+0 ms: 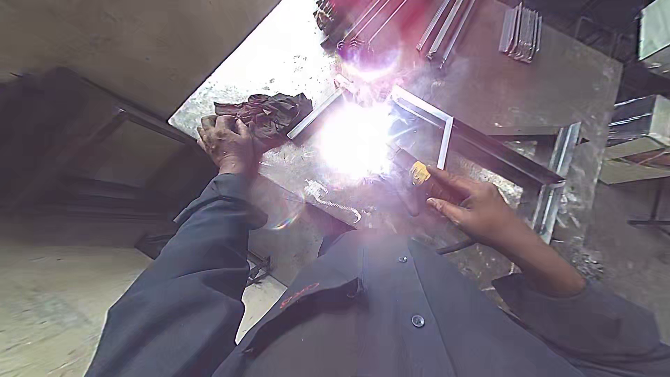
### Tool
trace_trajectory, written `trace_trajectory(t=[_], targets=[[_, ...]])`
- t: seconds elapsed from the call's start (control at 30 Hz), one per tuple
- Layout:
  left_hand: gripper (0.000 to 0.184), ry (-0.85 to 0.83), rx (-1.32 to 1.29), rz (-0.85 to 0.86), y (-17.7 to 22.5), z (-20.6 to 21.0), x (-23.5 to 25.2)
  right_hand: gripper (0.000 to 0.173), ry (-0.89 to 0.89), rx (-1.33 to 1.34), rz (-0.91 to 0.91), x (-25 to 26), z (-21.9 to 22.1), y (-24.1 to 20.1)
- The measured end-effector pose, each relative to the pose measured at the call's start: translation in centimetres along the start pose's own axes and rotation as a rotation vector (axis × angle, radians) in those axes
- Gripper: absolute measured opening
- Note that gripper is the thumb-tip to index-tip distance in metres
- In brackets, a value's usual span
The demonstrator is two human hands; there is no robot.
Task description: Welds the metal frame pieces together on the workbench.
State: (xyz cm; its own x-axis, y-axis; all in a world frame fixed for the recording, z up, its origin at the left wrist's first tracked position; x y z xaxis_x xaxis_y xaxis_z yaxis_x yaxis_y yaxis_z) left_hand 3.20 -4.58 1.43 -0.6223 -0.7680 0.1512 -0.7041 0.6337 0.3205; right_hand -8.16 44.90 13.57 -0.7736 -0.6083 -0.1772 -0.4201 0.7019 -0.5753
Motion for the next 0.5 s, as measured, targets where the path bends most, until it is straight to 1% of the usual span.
trace_trajectory(t=[0.5], targets=[[0.046,0.007,0.005,0.013,0.22,-0.23,-0.19,0.055,-0.006,0.016,0.025,0.22,0.09,-0.04]])
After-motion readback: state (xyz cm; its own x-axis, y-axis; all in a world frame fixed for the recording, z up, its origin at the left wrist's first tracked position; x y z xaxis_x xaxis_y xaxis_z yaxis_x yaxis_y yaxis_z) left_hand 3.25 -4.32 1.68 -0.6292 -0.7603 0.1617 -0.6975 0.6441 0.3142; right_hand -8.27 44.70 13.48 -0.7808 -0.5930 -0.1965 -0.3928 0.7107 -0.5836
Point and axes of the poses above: each hand's wrist, its own x-axis towards the middle knuckle, its own z-axis out of the palm, y = z × x, the point moved 4 cm from there along x, towards the middle knuckle, and after that the axes turned 11 degrees about z, right-handed, at the moved point
